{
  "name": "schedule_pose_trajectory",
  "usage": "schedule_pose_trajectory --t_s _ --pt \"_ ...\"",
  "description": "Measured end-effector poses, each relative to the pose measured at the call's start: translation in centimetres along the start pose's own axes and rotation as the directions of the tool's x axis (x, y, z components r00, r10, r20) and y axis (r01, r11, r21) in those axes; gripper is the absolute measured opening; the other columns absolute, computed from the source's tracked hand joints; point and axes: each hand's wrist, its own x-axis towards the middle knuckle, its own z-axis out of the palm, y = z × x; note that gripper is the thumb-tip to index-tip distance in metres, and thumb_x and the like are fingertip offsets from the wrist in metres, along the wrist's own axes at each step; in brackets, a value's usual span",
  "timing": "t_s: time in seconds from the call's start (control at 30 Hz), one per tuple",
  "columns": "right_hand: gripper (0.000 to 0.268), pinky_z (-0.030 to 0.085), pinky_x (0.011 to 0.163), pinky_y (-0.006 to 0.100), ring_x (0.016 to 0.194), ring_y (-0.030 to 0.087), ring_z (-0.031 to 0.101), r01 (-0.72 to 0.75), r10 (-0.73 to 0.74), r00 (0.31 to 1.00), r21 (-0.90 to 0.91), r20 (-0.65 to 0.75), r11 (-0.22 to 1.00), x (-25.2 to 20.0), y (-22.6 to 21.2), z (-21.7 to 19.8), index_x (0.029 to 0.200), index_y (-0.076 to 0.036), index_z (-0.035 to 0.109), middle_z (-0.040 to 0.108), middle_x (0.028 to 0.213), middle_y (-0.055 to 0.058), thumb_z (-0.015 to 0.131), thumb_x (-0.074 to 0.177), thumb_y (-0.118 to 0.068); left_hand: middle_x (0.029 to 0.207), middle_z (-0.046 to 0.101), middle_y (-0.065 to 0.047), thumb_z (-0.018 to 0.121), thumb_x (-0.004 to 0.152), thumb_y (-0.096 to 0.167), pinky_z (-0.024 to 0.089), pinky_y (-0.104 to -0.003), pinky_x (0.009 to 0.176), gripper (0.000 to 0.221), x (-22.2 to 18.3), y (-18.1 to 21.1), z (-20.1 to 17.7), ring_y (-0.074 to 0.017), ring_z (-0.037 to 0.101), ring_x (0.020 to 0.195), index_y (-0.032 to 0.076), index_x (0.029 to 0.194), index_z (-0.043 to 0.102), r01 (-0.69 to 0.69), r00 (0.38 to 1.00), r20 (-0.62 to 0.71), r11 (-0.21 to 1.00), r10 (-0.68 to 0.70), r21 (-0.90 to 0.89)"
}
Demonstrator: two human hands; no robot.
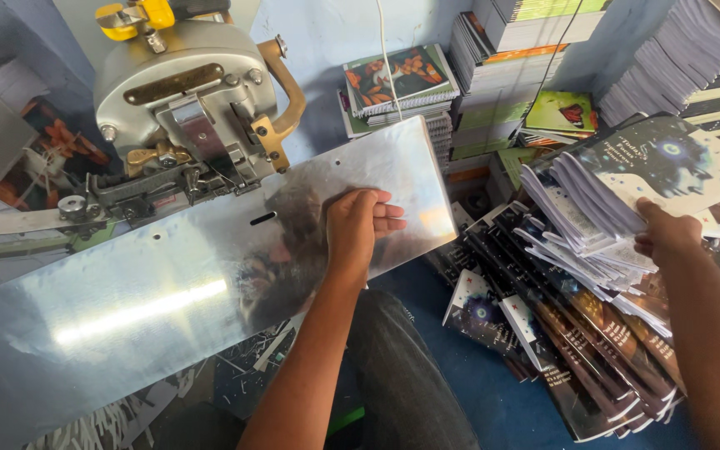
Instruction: The person repeatedly picks up book covers, aligns them on a metal plate, and feeds them through a binding machine. After each cycle, the person removes the bound book and places it on a growing stack to the right.
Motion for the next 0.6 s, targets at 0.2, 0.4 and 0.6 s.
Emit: schedule_pose_trajectory --t_s 0.2,0.4,0.6 --pt "0.113 0.058 0.065 0.042 0.081 0.035 0.065 0.029 -0.120 0.969 -0.381 -0.217 0.924 -3.3 -1.6 -0.9 0.143 0.019 0.027 0.046 0.132 0.038 0.074 0.091 -0.070 0.082 0.074 -0.023 0.048 0.094 0.016 0.061 -0.035 0.067 0.031 -0.1 0.0 -0.2 -0.0290 0.075 0.067 -0.009 0.099 0.066 -0.008 1.000 0.011 1.000 0.008 -0.016" --pt "0.099 0.042 0.102 0.050 0.134 0.046 0.043 0.233 -0.218 0.912 0.003 -0.347 0.972 -3.2 -5.4 -1.1 0.152 0.011 0.019 0.023 0.150 0.041 0.034 0.106 -0.075 0.082 0.073 -0.023 0.049 0.095 0.015 0.063 -0.036 0.068 0.030 -0.1 -0.5 -0.5 -0.0290 0.074 0.067 -0.010 0.097 0.065 -0.035 0.999 0.034 0.998 0.036 -0.056" --pt "0.075 0.061 0.097 0.033 0.120 0.022 0.072 0.625 -0.559 0.762 0.147 -0.328 0.766 -2.0 -7.5 -2.0 0.144 0.000 0.055 0.066 0.139 0.018 0.038 0.108 -0.064 0.083 0.072 -0.022 0.050 0.095 0.015 0.063 -0.036 0.069 0.029 0.2 -1.0 -0.6 -0.0287 0.074 0.068 -0.009 0.097 0.065 -0.040 0.998 0.050 0.997 0.044 -0.068"
